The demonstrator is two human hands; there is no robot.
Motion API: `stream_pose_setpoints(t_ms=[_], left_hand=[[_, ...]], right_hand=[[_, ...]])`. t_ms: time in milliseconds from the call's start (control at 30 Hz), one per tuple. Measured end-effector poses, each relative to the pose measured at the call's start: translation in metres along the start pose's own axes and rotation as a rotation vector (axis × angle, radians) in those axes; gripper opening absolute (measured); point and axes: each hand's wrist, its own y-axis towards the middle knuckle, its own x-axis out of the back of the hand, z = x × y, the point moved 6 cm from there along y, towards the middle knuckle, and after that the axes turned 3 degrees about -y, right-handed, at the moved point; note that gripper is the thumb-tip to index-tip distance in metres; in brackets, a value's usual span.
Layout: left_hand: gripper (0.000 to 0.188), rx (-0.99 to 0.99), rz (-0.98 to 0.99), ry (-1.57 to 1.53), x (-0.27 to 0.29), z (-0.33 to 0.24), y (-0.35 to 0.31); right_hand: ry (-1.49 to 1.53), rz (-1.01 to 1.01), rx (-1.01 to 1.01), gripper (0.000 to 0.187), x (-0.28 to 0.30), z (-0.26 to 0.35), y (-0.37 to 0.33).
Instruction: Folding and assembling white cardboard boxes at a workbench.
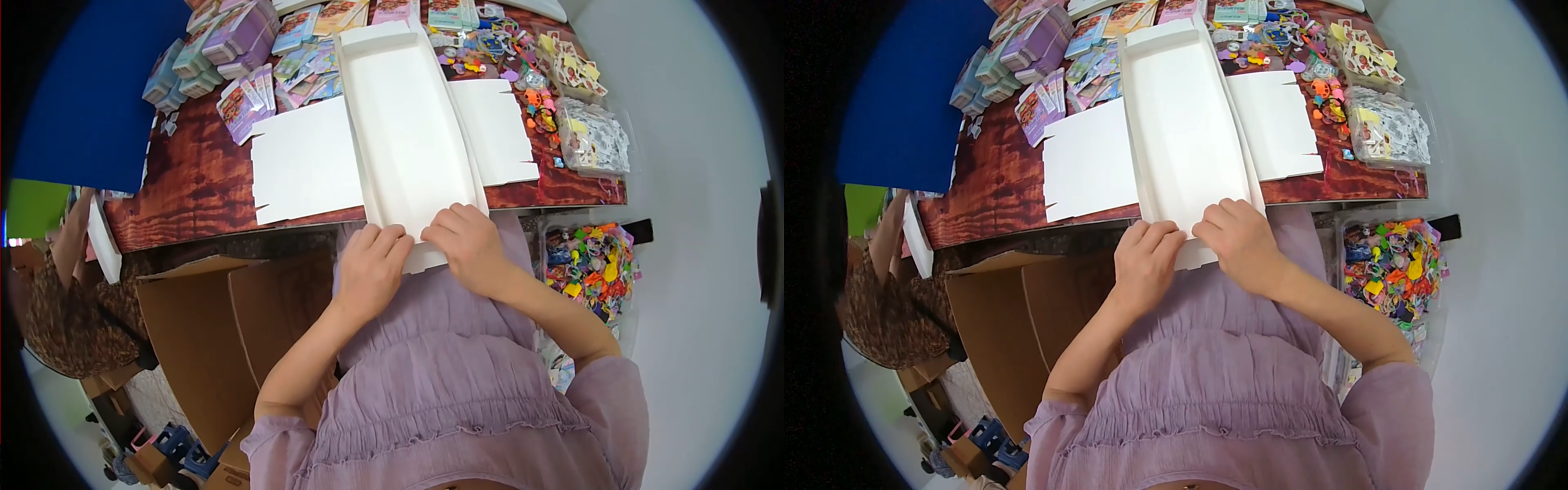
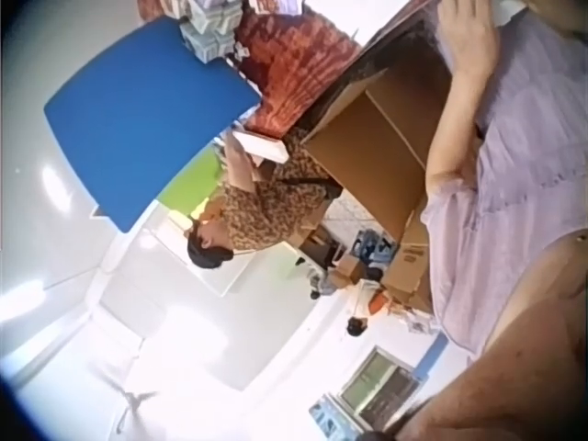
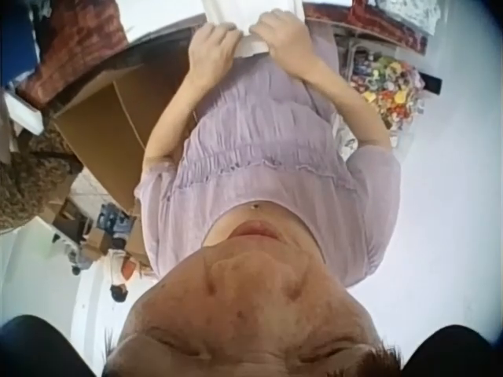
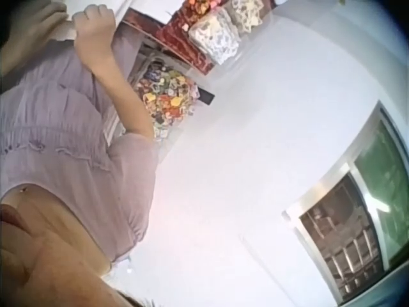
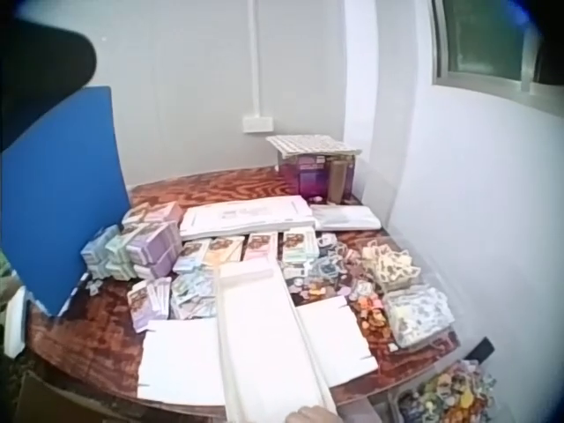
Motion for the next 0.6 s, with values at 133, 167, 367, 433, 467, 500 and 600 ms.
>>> stream_pose_setpoints(t_ms=[133, 167, 367, 433, 467, 500, 600], left_hand=[[0.016, 0.054, 0.047, -0.07, 0.0, -0.001, 0.001], [0.02, 0.089, -0.013, -0.094, 0.004, -0.002, 0.0], [0.051, 0.688, -0.369, -0.76, 0.038, 0.005, -0.005], [0.043, 0.975, -0.348, -1.497, 0.013, 0.009, -0.012], [0.043, 0.976, -0.358, -1.492, 0.013, 0.01, -0.01], [0.041, 1.058, -0.383, -1.536, 0.007, 0.01, -0.01], [0.039, 1.107, -0.498, -1.617, -0.001, 0.015, -0.007]], right_hand=[[0.041, 0.008, -0.025, 0.018, 0.002, 0.008, 0.013], [0.033, 0.039, -0.008, 0.018, -0.003, 0.007, 0.014], [-0.142, -0.087, 0.19, 0.022, 0.011, 0.031, 0.018], [-0.193, -0.193, 0.274, 0.025, 0.014, 0.041, 0.017], [-0.187, -0.193, 0.282, 0.025, 0.012, 0.045, 0.019], [-0.161, -0.198, 0.226, 0.024, 0.01, 0.047, 0.021], [-0.062, -0.207, 0.109, 0.022, 0.003, 0.048, 0.033]])
